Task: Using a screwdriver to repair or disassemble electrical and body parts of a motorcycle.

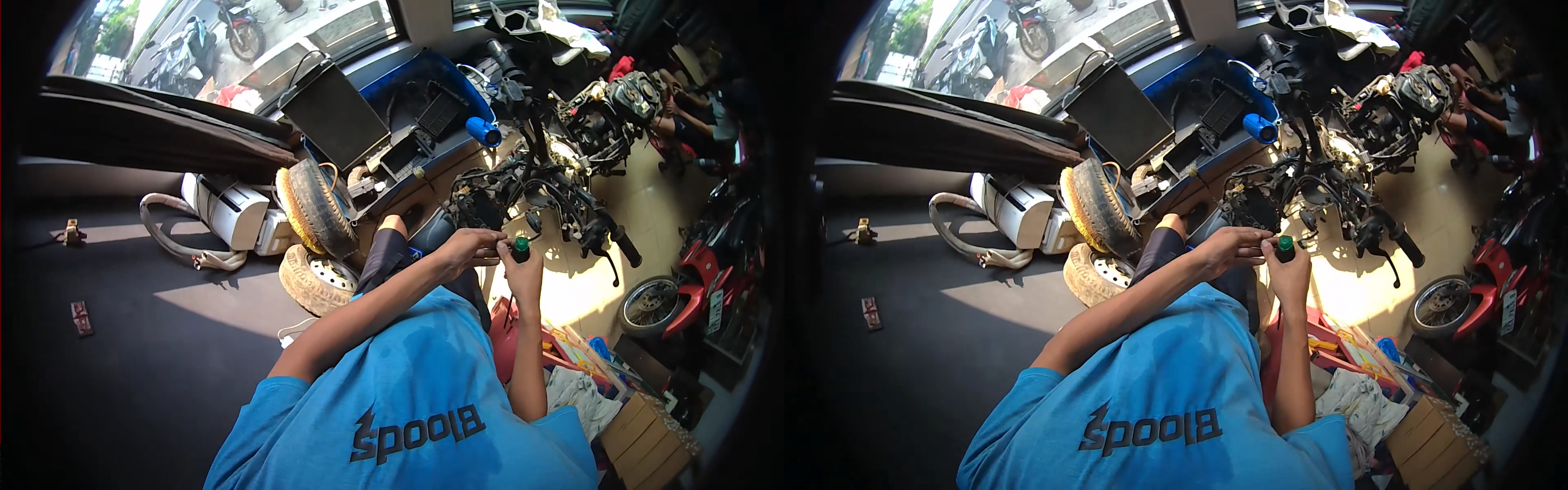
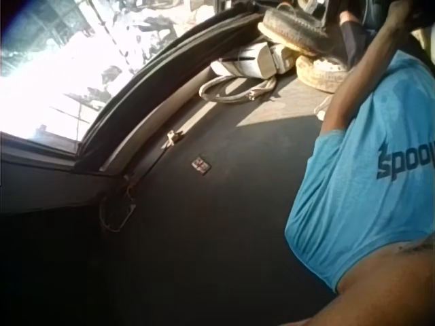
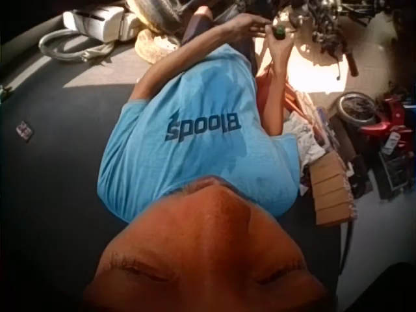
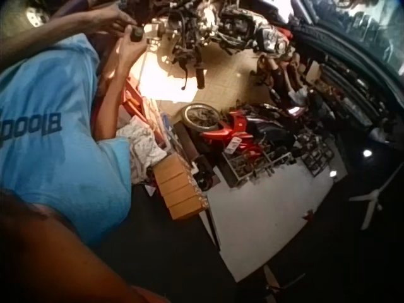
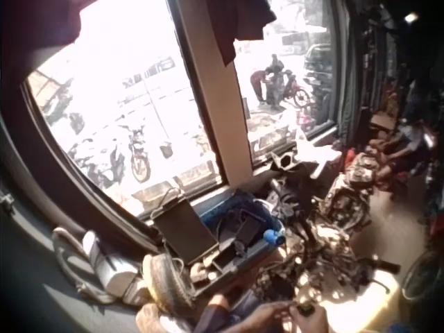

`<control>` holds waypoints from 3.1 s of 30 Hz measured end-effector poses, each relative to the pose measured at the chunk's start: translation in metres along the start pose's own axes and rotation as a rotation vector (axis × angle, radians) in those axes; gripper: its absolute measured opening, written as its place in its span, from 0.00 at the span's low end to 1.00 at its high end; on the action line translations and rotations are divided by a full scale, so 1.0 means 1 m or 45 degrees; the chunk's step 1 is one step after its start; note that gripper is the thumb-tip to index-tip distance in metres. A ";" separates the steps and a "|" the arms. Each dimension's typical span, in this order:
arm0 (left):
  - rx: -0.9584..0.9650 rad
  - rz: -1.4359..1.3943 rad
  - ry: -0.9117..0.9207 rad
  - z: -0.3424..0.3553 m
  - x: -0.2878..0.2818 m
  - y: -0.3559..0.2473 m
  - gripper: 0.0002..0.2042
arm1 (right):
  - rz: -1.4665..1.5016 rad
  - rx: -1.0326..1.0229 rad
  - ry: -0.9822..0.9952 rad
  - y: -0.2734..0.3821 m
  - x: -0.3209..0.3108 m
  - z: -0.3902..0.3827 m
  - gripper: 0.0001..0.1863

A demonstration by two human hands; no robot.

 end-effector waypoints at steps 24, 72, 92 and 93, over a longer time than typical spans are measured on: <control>-0.090 -0.366 0.185 -0.037 -0.094 -0.021 0.12 | 0.065 -0.036 0.015 0.066 0.111 -0.011 0.13; -0.928 -0.157 0.455 -0.103 -0.211 0.040 0.09 | -0.281 -0.017 -0.693 0.088 0.219 -0.119 0.07; -0.905 -0.017 0.445 -0.106 -0.212 0.045 0.09 | -0.260 -0.031 -0.757 0.079 0.217 -0.137 0.07; -0.906 -0.015 0.454 -0.106 -0.212 0.045 0.09 | -0.258 -0.036 -0.758 0.079 0.217 -0.136 0.07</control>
Point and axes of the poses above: each hand's wrist, its own z-axis towards the middle knuckle, its own x-axis out of the palm, y = z × x, the point moved 10 cm from there along z, towards the middle knuckle, and after that the axes turned 2 degrees about -x, right-handed, at the moved point
